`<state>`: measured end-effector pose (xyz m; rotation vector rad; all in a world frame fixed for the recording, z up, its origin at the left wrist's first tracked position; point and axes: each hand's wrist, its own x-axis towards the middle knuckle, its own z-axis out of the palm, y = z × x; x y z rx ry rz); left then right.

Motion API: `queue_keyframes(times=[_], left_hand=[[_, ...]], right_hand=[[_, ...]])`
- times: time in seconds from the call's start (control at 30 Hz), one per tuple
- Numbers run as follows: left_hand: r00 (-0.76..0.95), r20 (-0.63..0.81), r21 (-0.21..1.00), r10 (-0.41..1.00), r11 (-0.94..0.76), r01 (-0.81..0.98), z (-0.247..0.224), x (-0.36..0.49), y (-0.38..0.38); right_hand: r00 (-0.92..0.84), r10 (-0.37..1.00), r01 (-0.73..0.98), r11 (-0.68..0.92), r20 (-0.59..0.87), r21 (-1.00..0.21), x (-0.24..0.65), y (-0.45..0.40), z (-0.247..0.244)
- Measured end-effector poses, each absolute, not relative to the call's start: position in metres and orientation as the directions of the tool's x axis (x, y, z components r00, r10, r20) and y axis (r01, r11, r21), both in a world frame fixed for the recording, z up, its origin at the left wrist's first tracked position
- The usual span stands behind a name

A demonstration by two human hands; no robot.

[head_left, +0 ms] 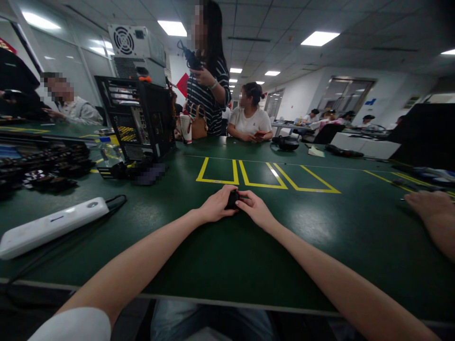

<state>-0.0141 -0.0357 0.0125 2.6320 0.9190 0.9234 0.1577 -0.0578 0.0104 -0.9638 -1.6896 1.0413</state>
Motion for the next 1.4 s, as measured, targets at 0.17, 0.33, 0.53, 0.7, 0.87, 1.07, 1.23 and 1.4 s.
queue_keyframes(times=[0.17, 0.33, 0.53, 0.7, 0.87, 1.07, 1.23, 1.4], left_hand=[[0.614, 0.502, 0.358, 0.609, -0.793, 0.494, 0.0115, -0.0136, -0.0353], [0.612, 0.508, 0.349, 0.606, -0.795, 0.497, 0.0106, -0.0127, -0.0347], [0.613, 0.498, 0.361, 0.613, -0.79, 0.497, 0.0121, -0.0134, -0.0363], [0.607, 0.506, 0.366, 0.613, -0.79, 0.492, 0.0116, -0.0135, -0.0375], [0.608, 0.514, 0.355, 0.606, -0.795, 0.492, 0.0127, -0.0135, -0.0383], [0.613, 0.496, 0.357, 0.615, -0.788, 0.502, 0.0141, -0.0146, -0.0392], [0.611, 0.517, 0.347, 0.6, -0.799, 0.491, 0.0114, -0.0137, -0.0372], [0.608, 0.52, 0.348, 0.601, -0.798, 0.492, 0.0106, -0.0133, -0.036]], right_hand=[[-0.32, 0.9, 0.059, 0.331, 0.296, -0.942, 0.1561, -0.0601, 0.01], [-0.261, 0.912, 0.095, 0.349, 0.315, -0.932, 0.1544, -0.0577, 0.0091], [-0.28, 0.913, 0.172, 0.352, 0.297, -0.92, 0.1566, -0.06, 0.0125], [-0.325, 0.895, 0.087, 0.351, 0.307, -0.932, 0.1552, -0.0638, 0.0149], [-0.275, 0.896, 0.128, 0.392, 0.347, -0.911, 0.1541, -0.0606, 0.0121], [-0.305, 0.907, 0.154, 0.349, 0.292, -0.924, 0.1574, -0.0575, 0.0097], [-0.343, 0.892, 0.049, 0.329, 0.294, -0.943, 0.1568, -0.0578, 0.0085], [-0.288, 0.894, 0.098, 0.385, 0.344, -0.918, 0.1556, -0.0562, 0.0068]])
